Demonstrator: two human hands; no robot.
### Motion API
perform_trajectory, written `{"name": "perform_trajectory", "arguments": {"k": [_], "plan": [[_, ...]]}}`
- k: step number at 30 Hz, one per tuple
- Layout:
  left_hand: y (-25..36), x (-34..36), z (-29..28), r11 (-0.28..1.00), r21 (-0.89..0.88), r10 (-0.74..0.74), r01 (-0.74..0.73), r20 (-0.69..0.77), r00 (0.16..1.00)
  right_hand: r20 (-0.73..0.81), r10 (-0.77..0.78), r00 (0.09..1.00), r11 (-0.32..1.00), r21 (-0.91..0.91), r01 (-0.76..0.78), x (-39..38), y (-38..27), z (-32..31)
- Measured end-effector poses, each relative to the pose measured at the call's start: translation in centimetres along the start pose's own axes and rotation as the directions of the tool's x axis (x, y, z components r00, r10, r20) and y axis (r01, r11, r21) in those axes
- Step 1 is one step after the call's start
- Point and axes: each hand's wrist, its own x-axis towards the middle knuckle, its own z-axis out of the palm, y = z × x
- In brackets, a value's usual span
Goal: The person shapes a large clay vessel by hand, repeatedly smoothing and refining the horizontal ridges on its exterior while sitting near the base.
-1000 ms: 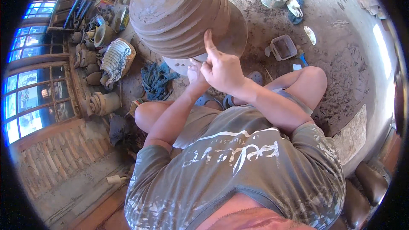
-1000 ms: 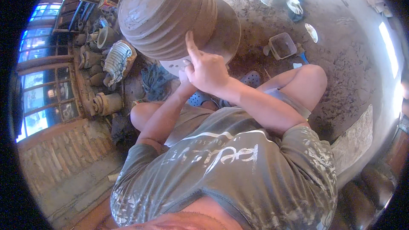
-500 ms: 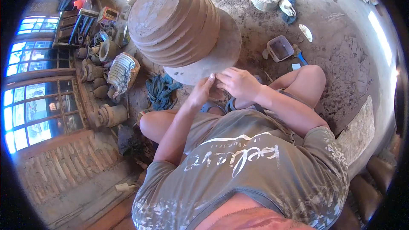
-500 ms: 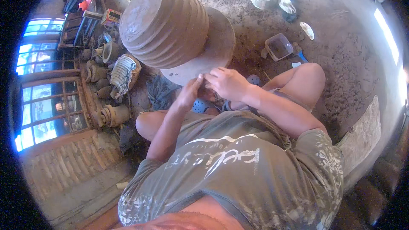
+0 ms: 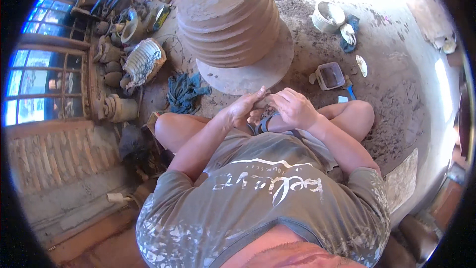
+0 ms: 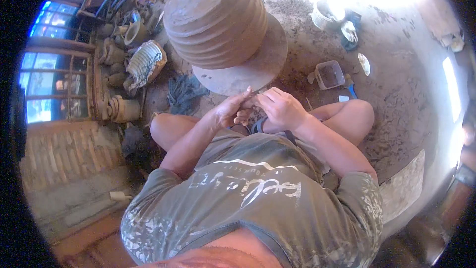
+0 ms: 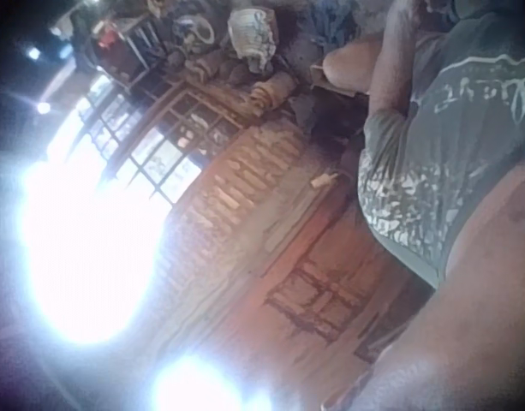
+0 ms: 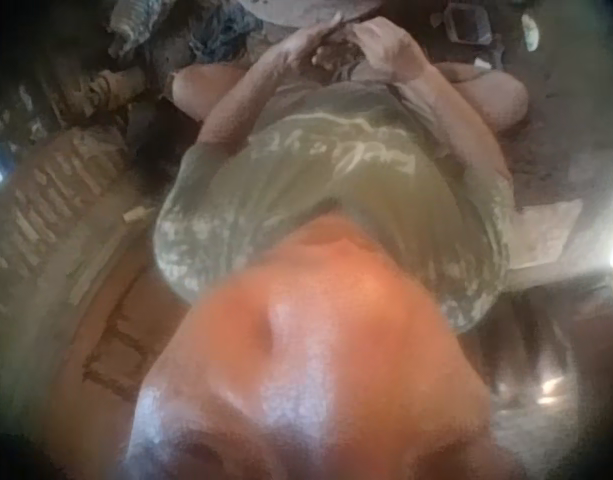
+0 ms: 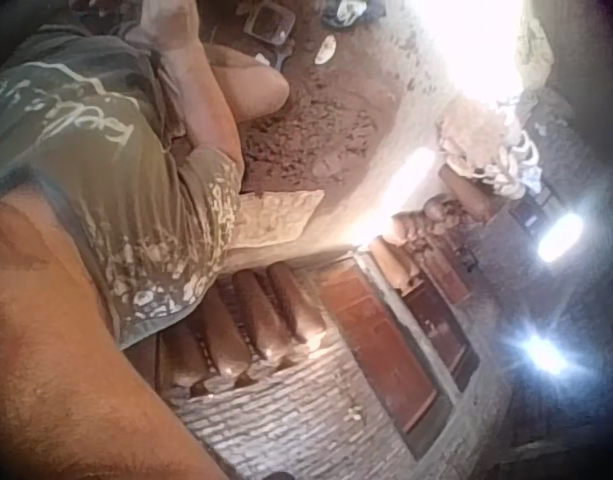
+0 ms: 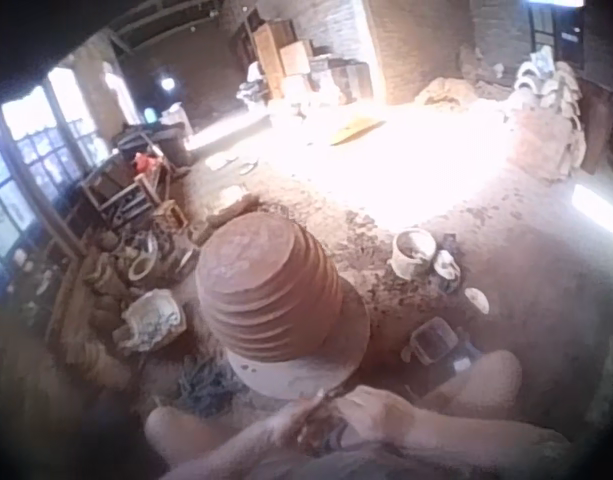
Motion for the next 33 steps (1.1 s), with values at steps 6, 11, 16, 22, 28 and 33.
{"name": "perform_trajectory", "arguments": {"k": [6,11,16,22,28,33], "plan": [[-0.8,2.4,2.3,0.805,0.496,0.500,-0.325,-0.275,0.821,-0.132,0.208,0.969,0.978,0.052,-0.202,0.3,1.0,0.5],[-0.1,4.1,-1.1,0.100,0.963,0.792,0.250,-0.229,0.565,-0.189,0.665,0.723,0.685,0.540,-0.489,2.0,1.2,-0.4],[0.4,3.7,-1.1,-0.131,0.895,0.694,0.426,-0.224,0.685,-0.203,0.495,0.845,0.819,0.433,-0.376,5.2,0.1,-2.2],[0.8,4.1,-2.1,-0.114,0.870,0.654,0.480,-0.298,0.695,-0.269,0.154,0.951,0.986,0.105,-0.130,10.5,-2.3,-3.0],[1.2,4.3,-1.0,-0.109,0.818,0.674,0.565,-0.357,0.647,-0.310,-0.267,0.912,0.939,-0.296,0.174,13.9,-1.9,-1.9],[2.5,3.2,-0.7,-0.079,0.838,0.604,0.539,-0.390,0.695,-0.254,-0.397,0.882,0.863,-0.430,0.265,16.0,-1.6,-0.7]]}}
